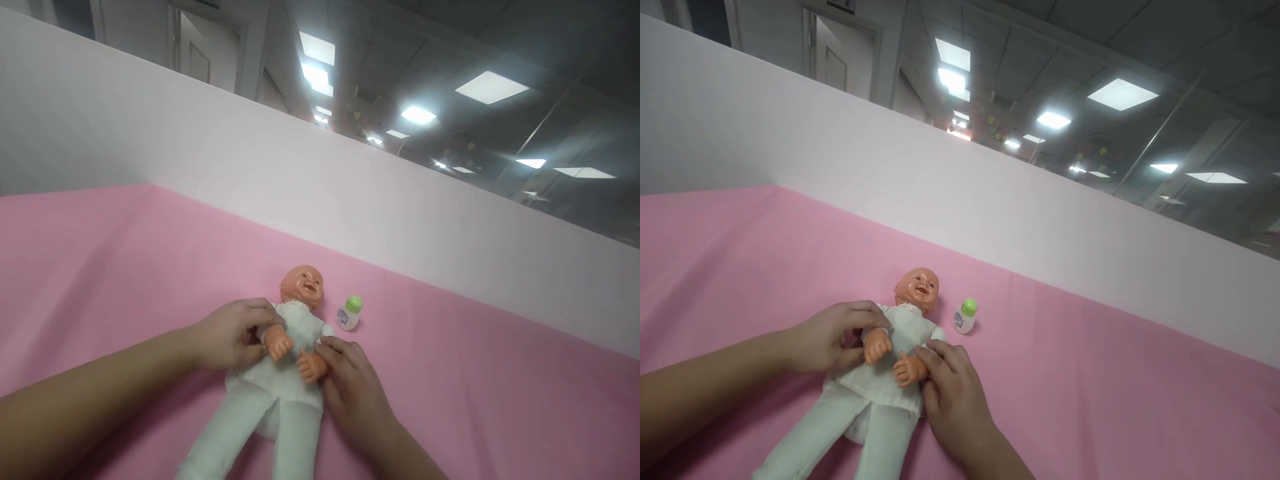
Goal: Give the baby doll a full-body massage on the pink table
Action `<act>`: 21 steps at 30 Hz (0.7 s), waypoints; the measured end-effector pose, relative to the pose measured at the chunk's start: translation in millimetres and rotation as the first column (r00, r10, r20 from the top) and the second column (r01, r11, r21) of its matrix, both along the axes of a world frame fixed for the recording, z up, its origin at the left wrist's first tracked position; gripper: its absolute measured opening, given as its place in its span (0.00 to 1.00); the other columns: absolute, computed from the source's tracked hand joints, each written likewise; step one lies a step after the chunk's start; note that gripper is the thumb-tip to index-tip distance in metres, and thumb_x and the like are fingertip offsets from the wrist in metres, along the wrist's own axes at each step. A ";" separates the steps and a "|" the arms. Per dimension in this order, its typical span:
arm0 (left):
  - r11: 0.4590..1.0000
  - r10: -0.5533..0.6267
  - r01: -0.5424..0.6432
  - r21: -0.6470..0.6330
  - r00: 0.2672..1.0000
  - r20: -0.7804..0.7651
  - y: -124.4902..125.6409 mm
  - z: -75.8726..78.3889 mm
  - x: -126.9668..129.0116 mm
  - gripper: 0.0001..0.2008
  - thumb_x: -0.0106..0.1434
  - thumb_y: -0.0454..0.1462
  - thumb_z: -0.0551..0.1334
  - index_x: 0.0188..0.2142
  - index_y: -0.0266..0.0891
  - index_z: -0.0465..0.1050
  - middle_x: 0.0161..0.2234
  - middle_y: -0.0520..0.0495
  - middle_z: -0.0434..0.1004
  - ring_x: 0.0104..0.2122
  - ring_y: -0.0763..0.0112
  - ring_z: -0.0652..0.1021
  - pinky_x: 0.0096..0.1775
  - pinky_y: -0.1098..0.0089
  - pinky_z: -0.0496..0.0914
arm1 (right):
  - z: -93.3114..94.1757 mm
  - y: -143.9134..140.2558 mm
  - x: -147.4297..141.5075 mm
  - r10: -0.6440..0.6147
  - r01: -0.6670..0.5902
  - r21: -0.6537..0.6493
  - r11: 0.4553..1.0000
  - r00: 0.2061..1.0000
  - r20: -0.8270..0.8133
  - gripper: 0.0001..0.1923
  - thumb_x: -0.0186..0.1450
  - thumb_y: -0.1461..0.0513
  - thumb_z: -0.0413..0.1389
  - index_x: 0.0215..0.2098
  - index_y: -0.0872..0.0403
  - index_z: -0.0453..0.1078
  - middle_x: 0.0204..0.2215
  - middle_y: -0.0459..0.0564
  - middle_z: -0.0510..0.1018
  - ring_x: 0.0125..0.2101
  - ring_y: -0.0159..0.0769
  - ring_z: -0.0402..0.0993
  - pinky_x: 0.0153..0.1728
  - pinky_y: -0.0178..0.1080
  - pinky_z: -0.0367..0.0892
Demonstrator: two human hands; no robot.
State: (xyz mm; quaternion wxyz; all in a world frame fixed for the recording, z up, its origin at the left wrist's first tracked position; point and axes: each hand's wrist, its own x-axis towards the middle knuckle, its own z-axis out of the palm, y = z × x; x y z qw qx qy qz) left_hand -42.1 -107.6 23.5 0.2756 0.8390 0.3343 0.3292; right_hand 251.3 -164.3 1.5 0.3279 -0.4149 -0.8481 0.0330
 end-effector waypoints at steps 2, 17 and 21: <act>0.985 0.145 -0.131 -0.113 0.982 0.124 6.8 -7.5 -2.4 0.14 0.56 0.39 0.68 0.43 0.45 0.81 0.36 0.46 0.79 0.32 0.60 0.79 0.30 0.67 0.70 | 1.6 6.2 8.4 -0.084 0.066 -0.121 0.990 0.984 -0.155 0.22 0.66 0.66 0.56 0.57 0.45 0.72 0.53 0.53 0.78 0.51 0.49 0.75 0.53 0.52 0.74; 0.710 0.605 -0.224 -0.668 0.680 0.415 52.5 -23.2 -31.8 0.12 0.52 0.41 0.67 0.30 0.40 0.66 0.20 0.55 0.66 0.20 0.71 0.67 0.23 0.72 0.61 | -6.6 49.0 51.8 -0.644 0.121 -0.703 0.701 0.531 -0.551 0.35 0.60 0.47 0.64 0.58 0.54 0.62 0.17 0.37 0.69 0.16 0.29 0.59 0.16 0.30 0.54; 0.707 0.606 -0.239 -0.666 0.690 0.395 54.9 -26.5 -34.4 0.12 0.53 0.42 0.67 0.30 0.39 0.67 0.20 0.54 0.67 0.21 0.70 0.69 0.23 0.71 0.61 | -4.7 49.0 49.0 -0.678 0.185 -0.722 0.667 0.554 -0.484 0.35 0.60 0.49 0.63 0.60 0.53 0.61 0.16 0.39 0.71 0.16 0.31 0.63 0.16 0.31 0.58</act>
